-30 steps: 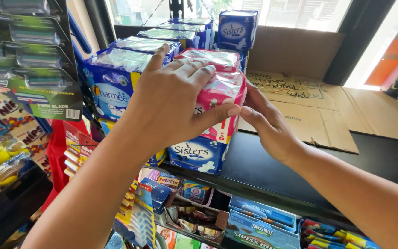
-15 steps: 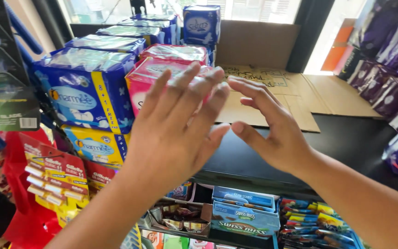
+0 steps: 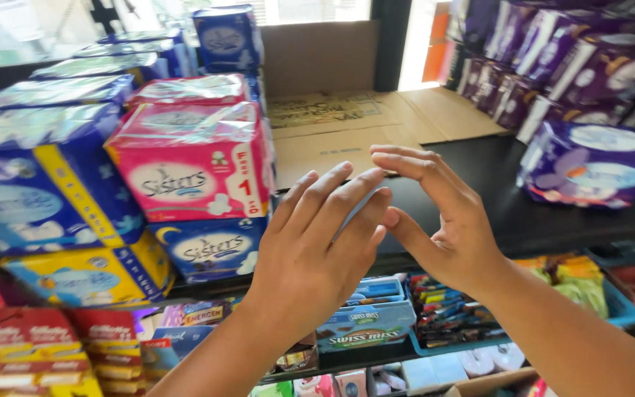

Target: The person takes various packages of sanitary pads from a cardboard box on the floor and places them onto a store shelf. They handle multiple brands and colors, including blue, pink, and purple packages, arranging them in neat rows on the shelf.

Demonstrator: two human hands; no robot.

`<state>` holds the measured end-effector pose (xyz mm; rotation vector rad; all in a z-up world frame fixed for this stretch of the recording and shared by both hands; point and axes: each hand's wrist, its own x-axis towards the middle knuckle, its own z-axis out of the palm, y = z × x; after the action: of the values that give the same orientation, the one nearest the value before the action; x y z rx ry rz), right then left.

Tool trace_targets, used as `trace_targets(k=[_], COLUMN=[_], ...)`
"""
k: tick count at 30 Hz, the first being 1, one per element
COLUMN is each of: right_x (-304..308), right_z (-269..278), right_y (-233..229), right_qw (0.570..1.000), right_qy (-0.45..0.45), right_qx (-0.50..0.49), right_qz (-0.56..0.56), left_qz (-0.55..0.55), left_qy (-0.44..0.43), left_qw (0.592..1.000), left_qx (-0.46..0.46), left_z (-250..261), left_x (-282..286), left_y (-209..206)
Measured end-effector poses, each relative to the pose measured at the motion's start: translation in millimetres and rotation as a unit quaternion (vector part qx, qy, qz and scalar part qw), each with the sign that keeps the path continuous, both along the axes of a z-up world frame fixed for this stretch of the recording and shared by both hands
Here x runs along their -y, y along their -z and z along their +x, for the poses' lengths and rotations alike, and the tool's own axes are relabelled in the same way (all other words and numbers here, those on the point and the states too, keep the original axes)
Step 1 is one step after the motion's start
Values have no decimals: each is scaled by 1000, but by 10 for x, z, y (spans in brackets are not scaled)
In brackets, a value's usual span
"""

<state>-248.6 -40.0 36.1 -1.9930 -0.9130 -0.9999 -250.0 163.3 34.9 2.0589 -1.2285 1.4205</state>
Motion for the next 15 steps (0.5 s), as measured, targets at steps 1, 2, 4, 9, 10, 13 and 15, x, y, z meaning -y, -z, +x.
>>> trace_targets(k=[1,2,4,9,10,13,15], right_x=[30,61,130,330,365,450,492], right_z=[-44,-89,-180,-391,-443,-625,-766], right_y=[30,60,147,376,408,506,548], right_qw=[1000,1000,998,994,992,988,985], right_qy=[15,28,56,102,113,135,142], right_qx=[0,8,12,-25,-26,-46,-59], right_qz=[2,1,1,42,43,57,74], left_qz=[2,-3,-5,-12,-11,-17,-28], left_qy=[15,32,64,121,131,155,172], left_qw=[1000,999,998,991,990,984,978], left_qx=[0,-9,-21,-57,-58,-82,-111], left_z=[30,58,83,65,51,-39,-131], left_x=[41,85,183,471,518,642,714], left_y=[27,54,125,325,365,478,522])
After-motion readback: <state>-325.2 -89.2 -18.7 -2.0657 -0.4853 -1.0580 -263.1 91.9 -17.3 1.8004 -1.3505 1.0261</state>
